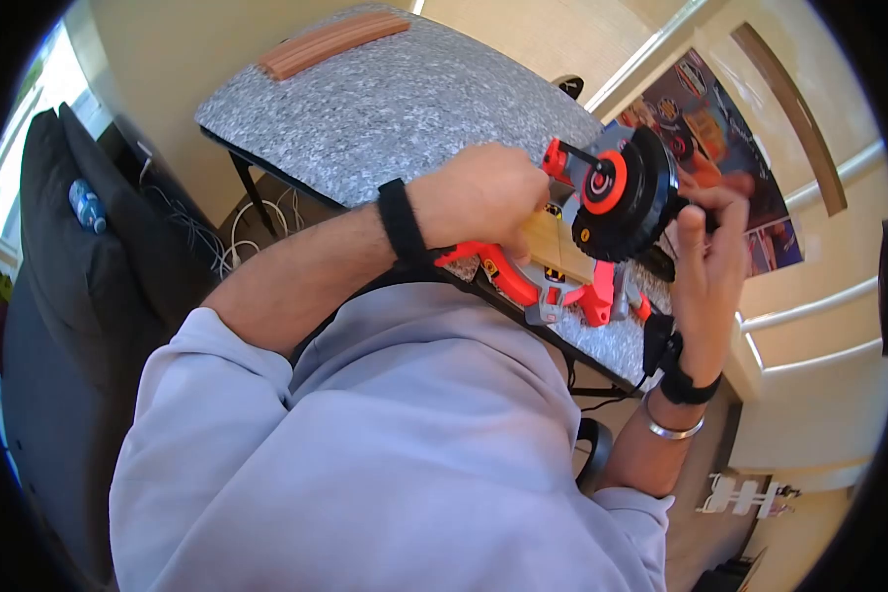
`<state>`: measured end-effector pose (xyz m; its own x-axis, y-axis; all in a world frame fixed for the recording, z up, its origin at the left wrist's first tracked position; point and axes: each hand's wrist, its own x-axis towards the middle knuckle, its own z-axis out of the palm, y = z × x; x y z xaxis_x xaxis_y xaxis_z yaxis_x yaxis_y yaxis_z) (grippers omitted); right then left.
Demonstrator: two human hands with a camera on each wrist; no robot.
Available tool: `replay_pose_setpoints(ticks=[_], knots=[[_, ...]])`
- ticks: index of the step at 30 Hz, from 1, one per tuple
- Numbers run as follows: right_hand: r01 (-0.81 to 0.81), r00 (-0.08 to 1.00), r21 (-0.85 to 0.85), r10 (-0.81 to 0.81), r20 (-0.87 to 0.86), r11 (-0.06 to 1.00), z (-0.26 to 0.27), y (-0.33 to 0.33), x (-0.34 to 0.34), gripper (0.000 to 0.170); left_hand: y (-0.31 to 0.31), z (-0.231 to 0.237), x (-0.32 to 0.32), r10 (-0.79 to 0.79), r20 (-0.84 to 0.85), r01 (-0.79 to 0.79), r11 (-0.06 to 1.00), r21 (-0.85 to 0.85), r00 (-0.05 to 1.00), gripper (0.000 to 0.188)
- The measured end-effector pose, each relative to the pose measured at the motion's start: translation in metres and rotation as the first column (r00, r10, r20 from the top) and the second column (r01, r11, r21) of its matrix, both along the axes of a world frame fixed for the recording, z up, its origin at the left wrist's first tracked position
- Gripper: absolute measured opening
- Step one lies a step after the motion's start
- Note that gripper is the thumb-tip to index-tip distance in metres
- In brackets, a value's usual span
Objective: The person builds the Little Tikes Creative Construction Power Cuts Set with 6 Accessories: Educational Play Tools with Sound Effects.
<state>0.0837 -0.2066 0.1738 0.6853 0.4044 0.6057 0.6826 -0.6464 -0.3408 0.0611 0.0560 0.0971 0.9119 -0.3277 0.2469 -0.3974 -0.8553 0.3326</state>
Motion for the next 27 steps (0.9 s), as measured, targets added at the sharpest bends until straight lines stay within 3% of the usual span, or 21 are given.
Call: replay_pose_setpoints(ticks=[2,3,11,15,27], knots=[[-0.019,0.974,-0.222,0.068,0.216,0.975,-0.011,0.004,0.0,0.058,-0.001,0.0,-0.002,-0.011,-0.048,0.009,0.999,-0.035,0.999,0.059],[-0.034,0.97,-0.242,0.09,0.225,0.97,-0.014,0.004,-0.004,0.058,-0.001,0.0,-0.003,0.007,-0.037,-0.009,0.998,-0.055,0.999,0.059],[-0.062,0.998,-0.24,0.065,0.006,0.969,-0.033,-0.007,-0.031,0.071,-0.003,-0.001,-0.007,0.016,0.01,-0.016,0.999,-0.04,1.0,0.047],[-0.054,0.998,-0.271,0.063,0.026,0.961,-0.056,-0.016,-0.035,0.064,-0.003,-0.001,-0.006,0.021,0.002,-0.021,1.0,-0.019,1.0,0.047],[-0.002,0.998,-0.343,0.021,0.053,0.939,-0.053,-0.011,-0.043,0.066,-0.004,-0.003,-0.003,0.016,0.005,-0.016,1.0,-0.007,1.0,0.048]])
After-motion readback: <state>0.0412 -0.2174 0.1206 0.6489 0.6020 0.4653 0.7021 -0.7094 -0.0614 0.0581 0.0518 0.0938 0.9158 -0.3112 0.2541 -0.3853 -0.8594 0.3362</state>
